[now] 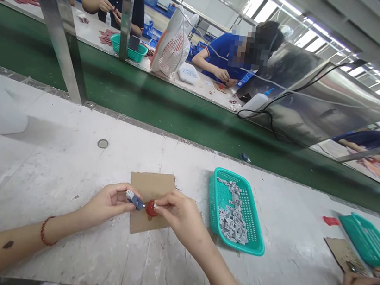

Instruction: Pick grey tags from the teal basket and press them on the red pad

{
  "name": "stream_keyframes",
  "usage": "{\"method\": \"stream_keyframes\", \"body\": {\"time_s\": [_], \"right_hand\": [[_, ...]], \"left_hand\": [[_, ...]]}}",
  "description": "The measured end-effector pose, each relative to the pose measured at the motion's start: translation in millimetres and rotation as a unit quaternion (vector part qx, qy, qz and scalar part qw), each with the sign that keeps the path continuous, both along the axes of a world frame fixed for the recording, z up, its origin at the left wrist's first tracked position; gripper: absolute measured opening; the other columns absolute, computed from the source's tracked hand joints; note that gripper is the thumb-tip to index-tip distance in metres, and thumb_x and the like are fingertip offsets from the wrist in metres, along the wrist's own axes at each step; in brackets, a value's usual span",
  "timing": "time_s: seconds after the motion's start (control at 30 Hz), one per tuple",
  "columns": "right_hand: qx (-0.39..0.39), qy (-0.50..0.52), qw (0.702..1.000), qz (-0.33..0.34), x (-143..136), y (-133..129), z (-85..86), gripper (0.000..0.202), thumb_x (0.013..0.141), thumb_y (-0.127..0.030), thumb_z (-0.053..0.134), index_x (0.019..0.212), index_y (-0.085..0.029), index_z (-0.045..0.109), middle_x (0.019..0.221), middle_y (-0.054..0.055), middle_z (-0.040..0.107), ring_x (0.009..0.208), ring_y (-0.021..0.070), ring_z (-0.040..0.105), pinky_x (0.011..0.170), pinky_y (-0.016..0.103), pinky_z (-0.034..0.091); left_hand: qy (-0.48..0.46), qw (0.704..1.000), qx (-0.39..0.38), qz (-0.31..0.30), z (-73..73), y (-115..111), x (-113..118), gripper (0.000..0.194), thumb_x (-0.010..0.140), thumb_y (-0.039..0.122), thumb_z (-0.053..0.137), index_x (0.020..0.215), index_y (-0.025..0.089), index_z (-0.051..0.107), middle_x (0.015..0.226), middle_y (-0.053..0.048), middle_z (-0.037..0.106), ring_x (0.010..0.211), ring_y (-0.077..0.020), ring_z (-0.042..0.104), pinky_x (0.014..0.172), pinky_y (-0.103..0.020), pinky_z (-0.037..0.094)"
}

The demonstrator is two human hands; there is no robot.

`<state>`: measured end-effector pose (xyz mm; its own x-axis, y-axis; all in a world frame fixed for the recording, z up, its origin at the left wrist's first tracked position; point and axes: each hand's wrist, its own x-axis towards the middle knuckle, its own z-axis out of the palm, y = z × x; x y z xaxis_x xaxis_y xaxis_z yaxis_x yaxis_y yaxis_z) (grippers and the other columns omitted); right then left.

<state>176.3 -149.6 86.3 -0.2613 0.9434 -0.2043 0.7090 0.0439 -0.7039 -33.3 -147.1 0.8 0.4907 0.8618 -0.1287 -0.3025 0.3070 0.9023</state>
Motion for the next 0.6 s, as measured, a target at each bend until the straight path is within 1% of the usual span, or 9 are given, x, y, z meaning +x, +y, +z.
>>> {"method": "stream_keyframes", "body": {"time_s": [0.07,0.13,0.2,0.27,0.4,0.6], "right_hand": [[-0.015,0.056,0.998,-0.034,-3,0,1.6,0.012,0.08,-0.032,0.068,0.078,-0.021,0.073,0.086,0.005,0.069,0.084,0.0217,0.064,0.077,0.032,0.048],[-0.043,0.134,0.988,-0.06,-10,0,0.8,0.015,0.076,-0.035,0.073,0.076,-0.02,0.072,0.084,0.005,0.069,0.082,0.0208,0.064,0.076,0.032,0.05],[-0.078,0.205,0.973,-0.073,-18,0,-2.0,0.018,0.072,-0.037,0.076,0.075,-0.02,0.072,0.082,0.004,0.067,0.075,0.0186,0.064,0.072,0.031,0.052],[-0.105,0.246,0.96,-0.079,-26,-1,-5.6,0.021,0.071,-0.039,0.078,0.075,-0.019,0.072,0.083,0.003,0.065,0.068,0.0161,0.062,0.067,0.03,0.052],[-0.117,0.269,0.952,-0.088,-34,0,-12.6,0.023,0.069,-0.04,0.079,0.075,-0.019,0.073,0.083,0.002,0.063,0.063,0.0131,0.059,0.06,0.028,0.05],[-0.113,0.268,0.953,-0.084,-33,1,-20.2,0.022,0.069,-0.04,0.079,0.077,-0.019,0.074,0.083,0.003,0.062,0.064,0.0131,0.058,0.06,0.028,0.051]], "left_hand": [[-0.013,1.0,-0.017,0.003,0.6,0,0,0.018,0.076,0.023,0.074,0.091,0.016,0.068,0.098,-0.008,0.07,0.089,-0.0201,0.066,0.08,-0.03,0.052],[-0.03,0.999,-0.037,0.008,2.2,0,1,0.02,0.073,0.024,0.076,0.088,0.016,0.066,0.094,-0.007,0.071,0.089,-0.0205,0.067,0.082,-0.032,0.052],[-0.044,0.998,-0.048,0.011,4.6,0,1,0.021,0.073,0.025,0.077,0.085,0.016,0.064,0.091,-0.007,0.071,0.089,-0.021,0.068,0.083,-0.033,0.053],[-0.049,0.998,-0.049,0.012,7.0,0,1,0.022,0.073,0.028,0.077,0.084,0.016,0.062,0.089,-0.007,0.071,0.088,-0.0215,0.069,0.083,-0.034,0.053],[-0.051,0.997,-0.049,0.014,8.5,0,0,0.025,0.071,0.029,0.08,0.081,0.017,0.061,0.086,-0.005,0.07,0.086,-0.0213,0.069,0.081,-0.034,0.054],[-0.058,0.997,-0.042,0.014,3.2,-1,0,0.025,0.074,0.031,0.078,0.083,0.016,0.06,0.086,-0.005,0.069,0.084,-0.0186,0.068,0.082,-0.033,0.054]]}}
